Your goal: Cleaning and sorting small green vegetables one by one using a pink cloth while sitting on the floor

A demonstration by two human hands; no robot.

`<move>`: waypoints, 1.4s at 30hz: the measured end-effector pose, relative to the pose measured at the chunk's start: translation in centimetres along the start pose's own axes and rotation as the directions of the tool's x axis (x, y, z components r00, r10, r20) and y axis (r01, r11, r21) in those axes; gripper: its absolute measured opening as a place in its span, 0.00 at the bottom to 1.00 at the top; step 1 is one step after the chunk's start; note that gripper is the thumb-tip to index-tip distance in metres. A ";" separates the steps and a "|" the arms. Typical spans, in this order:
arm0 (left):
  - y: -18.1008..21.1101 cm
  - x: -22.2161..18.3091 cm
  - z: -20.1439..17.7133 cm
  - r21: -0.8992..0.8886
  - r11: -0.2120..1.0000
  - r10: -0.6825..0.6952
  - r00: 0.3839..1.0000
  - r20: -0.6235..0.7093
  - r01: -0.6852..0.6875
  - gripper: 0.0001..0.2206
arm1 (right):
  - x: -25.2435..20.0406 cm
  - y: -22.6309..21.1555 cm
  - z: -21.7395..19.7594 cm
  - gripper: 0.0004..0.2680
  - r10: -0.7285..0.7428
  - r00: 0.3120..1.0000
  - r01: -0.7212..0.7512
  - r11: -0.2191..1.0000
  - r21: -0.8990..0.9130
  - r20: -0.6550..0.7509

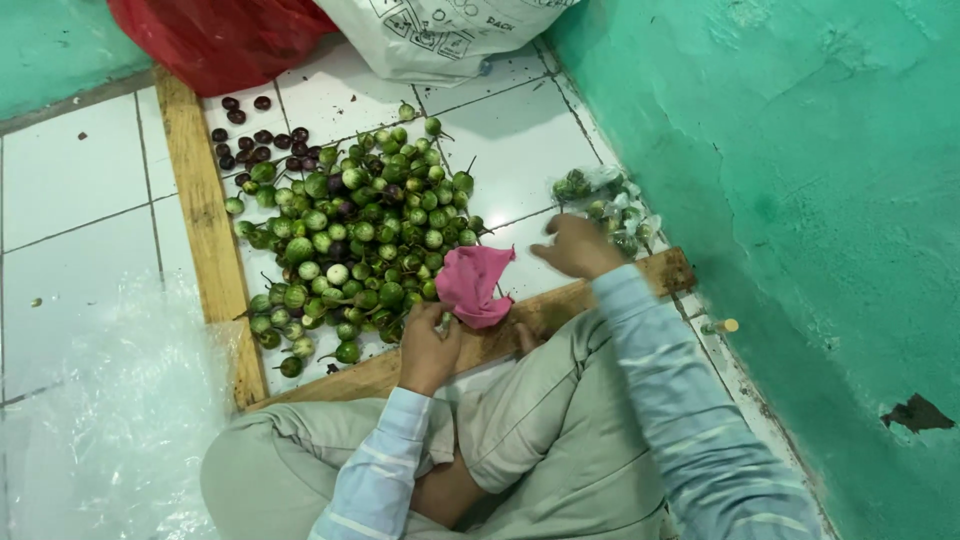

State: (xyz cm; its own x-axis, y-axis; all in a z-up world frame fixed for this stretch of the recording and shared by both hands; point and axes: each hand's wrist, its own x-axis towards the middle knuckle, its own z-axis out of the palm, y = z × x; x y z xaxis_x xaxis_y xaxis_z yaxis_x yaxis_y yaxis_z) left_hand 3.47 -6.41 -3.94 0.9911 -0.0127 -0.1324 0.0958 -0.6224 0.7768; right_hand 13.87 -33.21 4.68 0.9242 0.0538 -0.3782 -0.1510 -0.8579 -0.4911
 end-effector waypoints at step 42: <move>1.3 -2.9 -0.4 0.088 0.870 0.476 0.781 -0.404 -0.485 0.05 | -6.3 -12.5 11.0 0.29 0.001 0.961 -0.195 0.711 0.676 0.276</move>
State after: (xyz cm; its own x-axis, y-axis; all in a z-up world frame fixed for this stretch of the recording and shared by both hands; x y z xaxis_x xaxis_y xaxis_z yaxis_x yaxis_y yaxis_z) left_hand 0.74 -6.90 -2.26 0.8568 0.0101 0.5156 -0.4056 -0.6042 0.6859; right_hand 6.08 -17.22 4.53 0.7910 0.1918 -0.5810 -0.5249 -0.2750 -0.8055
